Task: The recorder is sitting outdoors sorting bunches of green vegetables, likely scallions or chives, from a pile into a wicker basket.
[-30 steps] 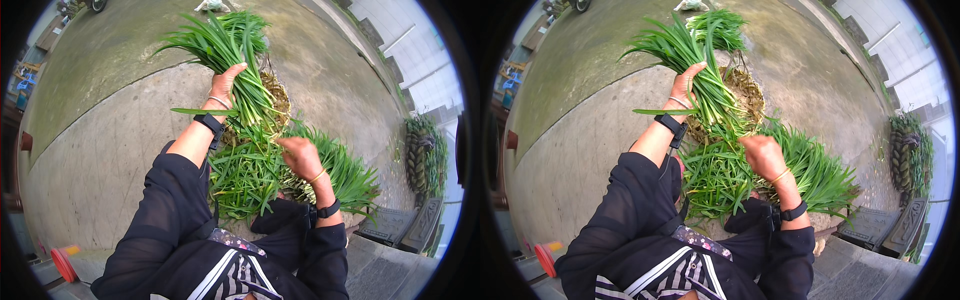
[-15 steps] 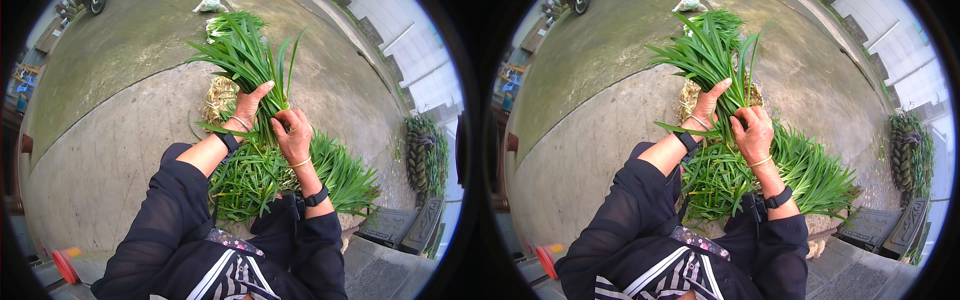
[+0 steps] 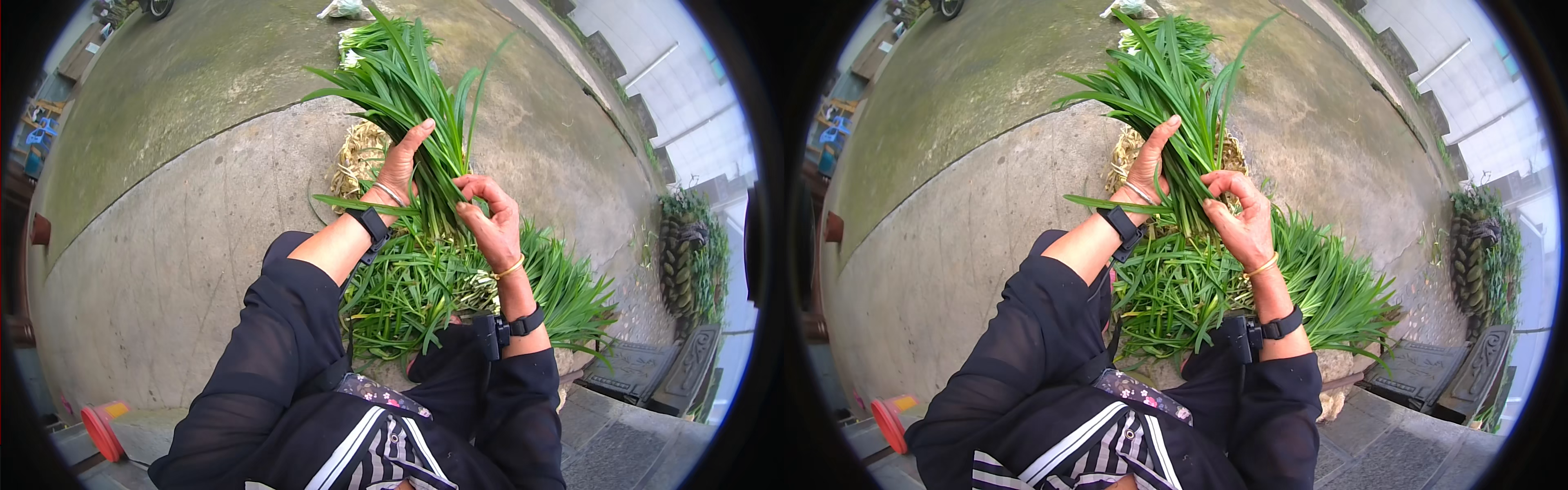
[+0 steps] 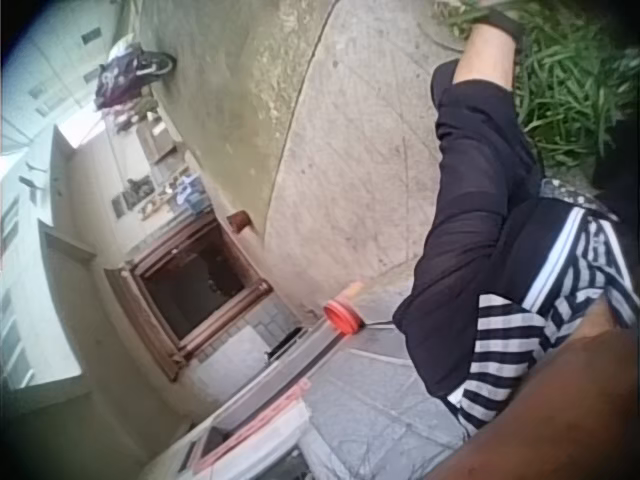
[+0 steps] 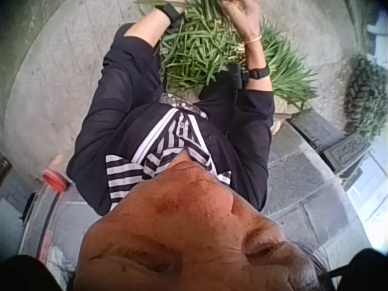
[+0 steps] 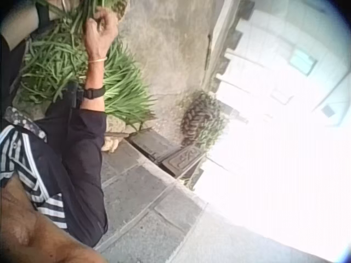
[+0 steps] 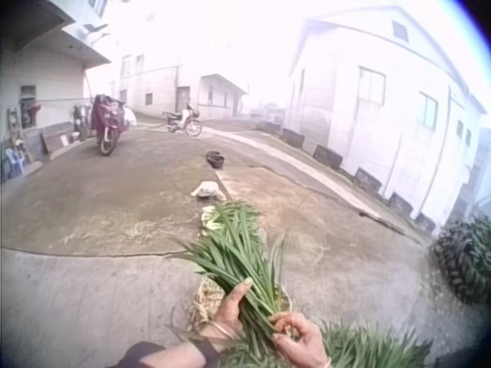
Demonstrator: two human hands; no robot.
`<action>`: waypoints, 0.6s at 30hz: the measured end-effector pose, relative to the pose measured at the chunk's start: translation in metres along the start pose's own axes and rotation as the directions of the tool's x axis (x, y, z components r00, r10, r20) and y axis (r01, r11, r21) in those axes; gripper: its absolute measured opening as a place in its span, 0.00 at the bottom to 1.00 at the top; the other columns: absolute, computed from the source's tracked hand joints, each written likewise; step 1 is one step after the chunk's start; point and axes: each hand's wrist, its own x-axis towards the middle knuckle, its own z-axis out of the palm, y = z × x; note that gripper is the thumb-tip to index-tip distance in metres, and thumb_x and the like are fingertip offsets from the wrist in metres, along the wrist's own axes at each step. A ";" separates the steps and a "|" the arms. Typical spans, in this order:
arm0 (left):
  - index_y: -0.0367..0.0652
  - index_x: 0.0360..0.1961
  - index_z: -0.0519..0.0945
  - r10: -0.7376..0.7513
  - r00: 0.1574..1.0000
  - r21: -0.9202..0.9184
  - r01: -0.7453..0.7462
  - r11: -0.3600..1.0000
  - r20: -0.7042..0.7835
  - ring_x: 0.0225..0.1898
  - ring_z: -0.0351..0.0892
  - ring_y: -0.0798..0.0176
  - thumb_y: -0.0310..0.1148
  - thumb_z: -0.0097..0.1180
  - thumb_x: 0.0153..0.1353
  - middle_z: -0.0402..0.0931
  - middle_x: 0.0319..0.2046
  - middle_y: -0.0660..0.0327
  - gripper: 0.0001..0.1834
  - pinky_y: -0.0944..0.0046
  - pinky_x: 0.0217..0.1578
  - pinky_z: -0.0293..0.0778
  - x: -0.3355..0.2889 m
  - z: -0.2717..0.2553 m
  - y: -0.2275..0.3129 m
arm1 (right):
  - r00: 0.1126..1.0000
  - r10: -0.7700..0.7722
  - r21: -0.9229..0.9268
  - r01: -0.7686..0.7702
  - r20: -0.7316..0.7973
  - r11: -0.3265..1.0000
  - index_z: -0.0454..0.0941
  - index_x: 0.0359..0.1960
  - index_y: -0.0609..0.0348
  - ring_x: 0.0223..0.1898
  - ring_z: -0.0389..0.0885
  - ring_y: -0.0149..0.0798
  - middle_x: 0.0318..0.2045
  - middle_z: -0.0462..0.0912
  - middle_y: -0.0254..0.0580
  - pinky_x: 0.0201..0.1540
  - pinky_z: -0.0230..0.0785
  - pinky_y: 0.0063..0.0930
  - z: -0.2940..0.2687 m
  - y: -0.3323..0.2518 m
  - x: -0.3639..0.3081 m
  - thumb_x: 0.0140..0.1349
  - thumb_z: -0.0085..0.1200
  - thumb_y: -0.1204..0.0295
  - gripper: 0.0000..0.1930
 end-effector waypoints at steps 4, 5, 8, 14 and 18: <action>0.44 0.38 0.73 0.021 1.000 0.018 -0.021 1.000 0.000 0.27 0.79 0.63 0.39 0.59 0.55 0.77 0.28 0.62 0.14 0.61 0.32 0.79 0.001 0.000 0.015 | 0.973 -0.134 -0.111 0.157 0.191 0.981 0.70 0.25 0.58 0.49 0.73 0.43 0.43 0.78 0.41 0.56 0.61 0.35 -0.013 -0.020 -0.001 0.41 0.54 0.78 0.08; 0.44 0.40 0.74 0.031 1.000 0.016 -0.031 0.999 0.004 0.30 0.79 0.63 0.39 0.59 0.55 0.78 0.31 0.63 0.15 0.61 0.34 0.79 0.001 -0.001 0.019 | 0.964 -0.155 -0.155 0.191 0.217 0.969 0.72 0.25 0.57 0.51 0.72 0.46 0.45 0.78 0.41 0.57 0.59 0.37 -0.014 -0.022 -0.002 0.40 0.54 0.77 0.08; 0.44 0.41 0.75 0.041 0.998 0.000 -0.041 0.999 0.049 0.33 0.79 0.64 0.40 0.59 0.55 0.78 0.33 0.63 0.16 0.61 0.36 0.78 0.005 -0.008 0.031 | 0.944 -0.207 -0.318 0.284 0.256 0.904 0.74 0.25 0.57 0.51 0.71 0.47 0.45 0.77 0.41 0.57 0.58 0.39 -0.015 -0.031 -0.011 0.39 0.54 0.77 0.08; 0.45 0.43 0.73 0.161 0.987 0.049 -0.160 0.986 -0.010 0.34 0.79 0.63 0.43 0.60 0.54 0.77 0.35 0.62 0.20 0.61 0.37 0.78 0.008 -0.016 0.048 | 0.841 -0.099 -0.339 0.319 0.531 0.885 0.79 0.28 0.55 0.43 0.74 0.39 0.39 0.78 0.38 0.49 0.63 0.36 -0.028 -0.038 -0.020 0.45 0.63 0.69 0.09; 0.45 0.42 0.73 0.109 0.994 0.070 -0.111 0.991 0.024 0.33 0.79 0.63 0.43 0.60 0.54 0.78 0.33 0.62 0.19 0.61 0.36 0.79 0.005 -0.007 0.044 | 0.990 0.132 -0.028 -0.133 -0.044 0.991 0.79 0.33 0.61 0.33 0.76 0.26 0.31 0.79 0.32 0.38 0.70 0.22 -0.040 -0.009 -0.023 0.54 0.60 0.73 0.06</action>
